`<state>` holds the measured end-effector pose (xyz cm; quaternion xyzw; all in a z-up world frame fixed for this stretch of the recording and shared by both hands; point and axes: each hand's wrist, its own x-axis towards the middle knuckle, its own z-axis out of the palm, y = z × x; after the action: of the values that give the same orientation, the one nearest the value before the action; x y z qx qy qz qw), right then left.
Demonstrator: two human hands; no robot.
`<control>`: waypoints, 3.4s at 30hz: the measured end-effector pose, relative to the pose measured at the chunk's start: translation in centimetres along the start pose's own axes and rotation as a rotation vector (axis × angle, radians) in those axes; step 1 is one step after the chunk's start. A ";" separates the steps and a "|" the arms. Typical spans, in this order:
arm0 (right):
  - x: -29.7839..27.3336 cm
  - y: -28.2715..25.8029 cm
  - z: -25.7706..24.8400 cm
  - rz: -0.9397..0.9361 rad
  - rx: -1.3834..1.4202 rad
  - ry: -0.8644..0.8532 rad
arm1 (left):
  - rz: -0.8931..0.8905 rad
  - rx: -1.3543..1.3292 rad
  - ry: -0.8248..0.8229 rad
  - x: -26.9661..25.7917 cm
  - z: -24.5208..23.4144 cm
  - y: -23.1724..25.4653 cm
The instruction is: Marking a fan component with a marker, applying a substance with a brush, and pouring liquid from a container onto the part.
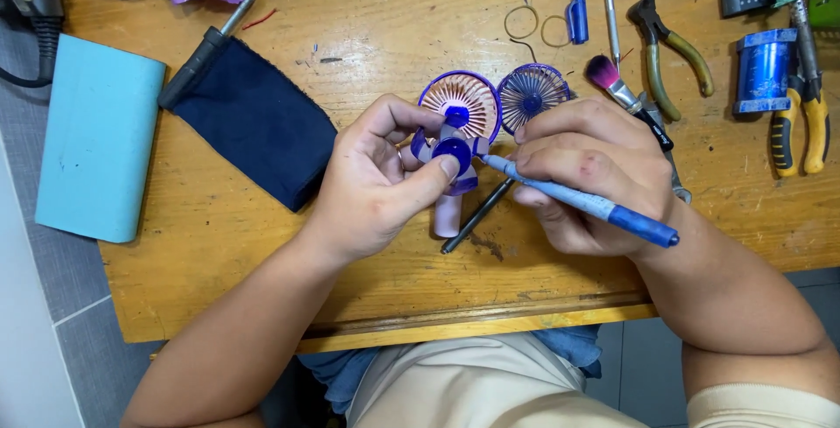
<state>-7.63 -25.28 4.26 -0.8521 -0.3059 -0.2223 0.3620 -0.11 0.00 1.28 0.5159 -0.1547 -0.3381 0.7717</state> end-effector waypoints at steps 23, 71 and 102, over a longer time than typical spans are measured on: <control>-0.3 0.1 0.1 0.025 0.035 0.026 | -0.007 0.026 0.005 -0.1 0.0 0.2; -0.2 0.0 0.1 -0.021 -0.097 0.078 | -0.044 -0.067 0.002 -0.1 0.0 0.1; -0.2 -0.1 -0.4 -0.052 -0.158 0.069 | -0.003 0.030 0.026 -0.1 -0.1 -0.3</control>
<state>-7.92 -25.61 4.40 -0.8616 -0.2964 -0.2844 0.2981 -0.22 0.03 1.01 0.5320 -0.1492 -0.3301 0.7653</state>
